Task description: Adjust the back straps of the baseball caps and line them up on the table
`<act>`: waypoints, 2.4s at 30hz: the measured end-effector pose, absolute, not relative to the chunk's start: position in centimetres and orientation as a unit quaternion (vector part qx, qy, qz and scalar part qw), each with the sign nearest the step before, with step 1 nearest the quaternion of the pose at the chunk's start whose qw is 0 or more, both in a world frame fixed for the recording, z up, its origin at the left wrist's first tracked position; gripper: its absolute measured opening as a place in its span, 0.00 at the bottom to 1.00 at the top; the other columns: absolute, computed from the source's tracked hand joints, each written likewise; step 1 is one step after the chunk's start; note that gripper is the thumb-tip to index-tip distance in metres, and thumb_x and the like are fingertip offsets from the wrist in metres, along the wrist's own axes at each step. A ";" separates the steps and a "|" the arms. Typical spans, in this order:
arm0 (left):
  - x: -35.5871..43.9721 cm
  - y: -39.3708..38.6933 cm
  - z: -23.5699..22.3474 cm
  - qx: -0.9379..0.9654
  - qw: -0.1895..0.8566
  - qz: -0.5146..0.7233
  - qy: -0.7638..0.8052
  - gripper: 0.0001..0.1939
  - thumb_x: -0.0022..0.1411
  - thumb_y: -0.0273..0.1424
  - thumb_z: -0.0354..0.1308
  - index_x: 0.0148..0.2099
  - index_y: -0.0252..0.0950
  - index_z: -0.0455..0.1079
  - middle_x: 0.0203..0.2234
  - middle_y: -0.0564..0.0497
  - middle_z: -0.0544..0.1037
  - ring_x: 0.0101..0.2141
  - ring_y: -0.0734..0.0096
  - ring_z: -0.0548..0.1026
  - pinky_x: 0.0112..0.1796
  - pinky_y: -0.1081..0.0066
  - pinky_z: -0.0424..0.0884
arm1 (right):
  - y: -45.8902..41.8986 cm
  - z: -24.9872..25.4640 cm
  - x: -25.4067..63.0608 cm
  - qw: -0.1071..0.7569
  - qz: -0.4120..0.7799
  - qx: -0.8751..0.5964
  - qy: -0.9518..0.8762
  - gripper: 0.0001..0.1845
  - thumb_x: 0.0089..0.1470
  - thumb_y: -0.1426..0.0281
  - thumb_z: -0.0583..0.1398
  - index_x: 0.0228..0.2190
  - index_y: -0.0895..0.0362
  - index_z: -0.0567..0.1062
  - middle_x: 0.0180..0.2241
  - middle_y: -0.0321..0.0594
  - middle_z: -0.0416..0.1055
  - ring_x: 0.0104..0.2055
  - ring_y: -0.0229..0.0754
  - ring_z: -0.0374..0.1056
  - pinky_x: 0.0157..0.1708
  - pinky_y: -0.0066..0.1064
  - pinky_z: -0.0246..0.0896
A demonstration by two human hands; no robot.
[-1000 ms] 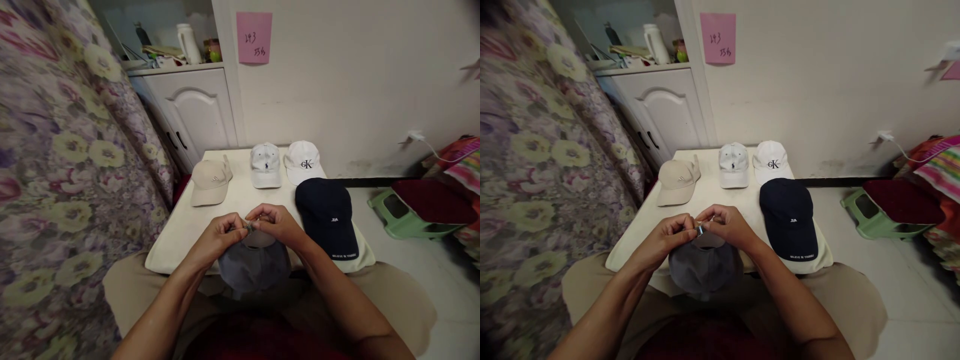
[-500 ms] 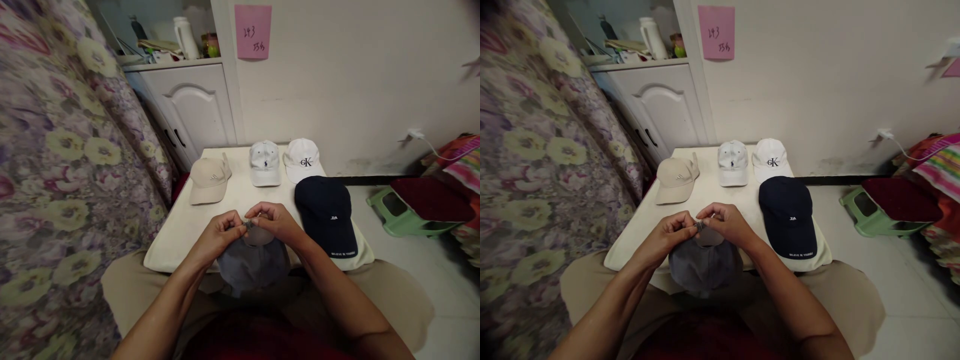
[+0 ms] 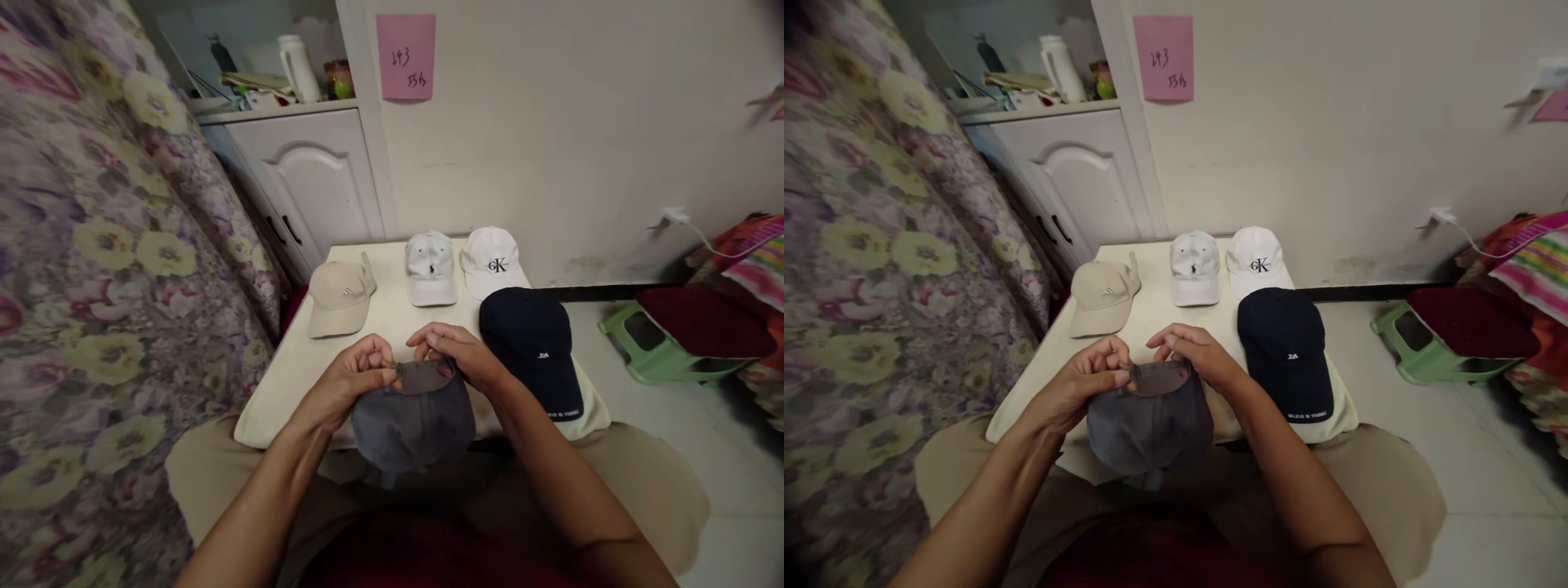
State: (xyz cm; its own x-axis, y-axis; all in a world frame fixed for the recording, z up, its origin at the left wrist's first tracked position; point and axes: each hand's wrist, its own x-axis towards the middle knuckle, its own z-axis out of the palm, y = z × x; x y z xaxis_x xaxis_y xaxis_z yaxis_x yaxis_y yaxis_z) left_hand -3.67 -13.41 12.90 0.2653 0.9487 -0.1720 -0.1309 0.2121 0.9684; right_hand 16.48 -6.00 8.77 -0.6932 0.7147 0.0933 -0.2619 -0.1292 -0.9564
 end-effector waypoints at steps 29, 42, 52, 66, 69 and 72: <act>-1.9 -13.0 14.7 0.624 0.524 0.333 0.475 0.08 0.57 0.29 0.61 0.38 0.36 0.65 0.26 0.56 0.71 0.26 0.76 0.67 0.27 0.76 0.58 | -6.6 8.7 15.8 0.270 0.742 -0.223 -0.572 0.15 0.42 0.65 0.70 0.28 0.59 0.72 0.22 0.33 0.74 0.19 0.30 0.61 0.19 0.23 0.51; -2.3 -11.6 17.1 0.762 0.250 0.237 0.549 0.05 0.55 0.28 0.59 0.36 0.39 0.68 0.26 0.56 0.75 0.29 0.69 0.70 0.29 0.73 0.58 | -6.9 9.2 15.8 0.350 0.688 -0.242 -0.588 0.12 0.47 0.63 0.66 0.27 0.59 0.73 0.23 0.34 0.73 0.17 0.30 0.59 0.18 0.24 0.50; -2.9 -11.6 14.6 0.706 0.338 0.306 0.542 0.05 0.54 0.30 0.61 0.36 0.38 0.70 0.23 0.56 0.73 0.27 0.69 0.69 0.29 0.74 0.61 | -6.5 8.3 15.1 0.300 0.714 -0.229 -0.590 0.15 0.48 0.59 0.65 0.27 0.59 0.73 0.22 0.34 0.74 0.16 0.30 0.59 0.16 0.23 0.52; -3.1 -13.1 13.3 0.596 0.455 0.379 0.542 0.13 0.61 0.40 0.56 0.31 0.36 0.64 0.26 0.54 0.70 0.27 0.72 0.65 0.28 0.74 0.58 | -6.6 7.9 14.5 0.360 0.720 -0.226 -0.548 0.12 0.49 0.62 0.65 0.25 0.59 0.72 0.20 0.33 0.72 0.16 0.29 0.54 0.17 0.24 0.46; -2.9 -13.2 13.5 0.587 0.457 0.365 0.560 0.14 0.60 0.39 0.58 0.28 0.36 0.63 0.21 0.58 0.64 0.23 0.76 0.59 0.24 0.75 0.53 | -6.7 7.9 14.5 0.355 0.729 -0.219 -0.543 0.13 0.49 0.62 0.65 0.25 0.59 0.72 0.20 0.33 0.71 0.16 0.29 0.51 0.17 0.24 0.43; -2.9 -13.1 13.5 0.589 0.458 0.366 0.556 0.13 0.58 0.38 0.58 0.27 0.36 0.63 0.21 0.58 0.65 0.23 0.76 0.59 0.24 0.75 0.53 | -6.7 7.9 14.6 0.333 0.744 -0.204 -0.541 0.14 0.49 0.61 0.65 0.26 0.59 0.72 0.20 0.32 0.70 0.16 0.28 0.48 0.17 0.24 0.40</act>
